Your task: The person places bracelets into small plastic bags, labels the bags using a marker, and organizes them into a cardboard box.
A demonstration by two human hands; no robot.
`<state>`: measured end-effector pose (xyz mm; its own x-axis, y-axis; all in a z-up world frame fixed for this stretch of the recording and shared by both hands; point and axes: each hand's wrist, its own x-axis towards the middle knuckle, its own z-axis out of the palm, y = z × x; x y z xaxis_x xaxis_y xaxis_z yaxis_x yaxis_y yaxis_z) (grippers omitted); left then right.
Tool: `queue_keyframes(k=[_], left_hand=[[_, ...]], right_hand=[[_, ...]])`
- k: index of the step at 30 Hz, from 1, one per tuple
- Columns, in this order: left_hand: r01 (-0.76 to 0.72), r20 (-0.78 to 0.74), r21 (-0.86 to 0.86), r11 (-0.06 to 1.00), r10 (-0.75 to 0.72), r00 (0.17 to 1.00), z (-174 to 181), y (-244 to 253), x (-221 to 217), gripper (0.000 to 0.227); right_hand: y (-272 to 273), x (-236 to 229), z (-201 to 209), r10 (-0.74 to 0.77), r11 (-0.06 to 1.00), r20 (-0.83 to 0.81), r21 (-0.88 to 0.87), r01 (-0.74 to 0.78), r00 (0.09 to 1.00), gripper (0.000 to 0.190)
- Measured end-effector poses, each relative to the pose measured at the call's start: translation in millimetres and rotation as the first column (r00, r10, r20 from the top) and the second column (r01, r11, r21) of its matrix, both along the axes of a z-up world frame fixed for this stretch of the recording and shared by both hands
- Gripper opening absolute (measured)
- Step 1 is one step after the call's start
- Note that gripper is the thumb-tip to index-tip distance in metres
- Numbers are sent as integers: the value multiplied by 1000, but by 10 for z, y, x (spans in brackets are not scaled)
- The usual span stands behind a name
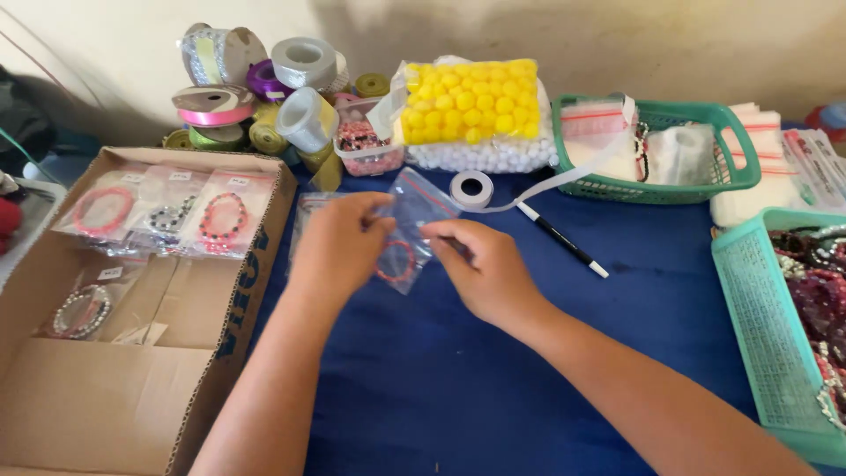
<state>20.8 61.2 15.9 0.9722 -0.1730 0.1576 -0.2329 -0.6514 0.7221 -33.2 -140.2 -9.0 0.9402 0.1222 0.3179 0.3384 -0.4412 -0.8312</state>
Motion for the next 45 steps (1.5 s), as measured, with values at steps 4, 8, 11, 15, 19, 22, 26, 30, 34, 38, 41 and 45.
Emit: queue_keyframes(k=[4, 8, 11, 15, 19, 22, 26, 30, 34, 38, 41, 45], left_hand=[[-228, -150, 69, 971, 236, 960, 269, 281, -36, 45], [-356, 160, 213, 910, 327, 931, -73, 500, 95, 48], [-402, 124, 384, 831, 385, 915, -96, 475, 123, 42], [-427, 46, 523, 738, 475, 879, -170, 396, 179, 37], [-443, 151, 486, 753, 427, 891, -95, 231, 80, 46], [-332, 236, 431, 839, 250, 939, -339, 147, 137, 40], [-295, 234, 558, 776, 194, 953, -643, 83, 215, 69], [-185, 21, 655, 732, 227, 974, -732, 106, 211, 87], [-162, 29, 658, 735, 191, 981, -773, 120, 252, 85], [-247, 266, 646, 722, 90, 960, -649, -117, 96, 87], [-88, 292, 610, 787, -120, 949, -613, -415, -104, 81], [289, 138, 592, 752, -448, 883, -530, -809, -440, 77]], right_hand=[[425, 373, -65, 56, 996, -32, 69, -54, 998, 20], [730, 713, -260, 69, 995, -114, 76, -61, 991, 20], [832, 880, -355, 93, 992, -123, 95, -81, 988, 21], [836, 928, -388, 111, 993, -77, 58, -107, 991, 25], [794, 770, -178, 26, 997, -89, -71, -32, 996, 29], [641, 717, -310, -20, 980, 153, -192, 49, 988, 30], [439, 493, -253, 33, 982, 384, -184, 41, 923, 26], [246, 176, -83, 64, 976, 366, -217, 19, 929, 25], [48, -126, 22, 67, 965, 315, -260, 18, 947, 25], [-222, -378, 88, 42, 942, 236, -334, 41, 971, 26], [-449, -507, 103, 2, 913, 195, -400, 78, 981, 27], [-773, -639, 80, -72, 851, 184, -501, 156, 980, 30]])
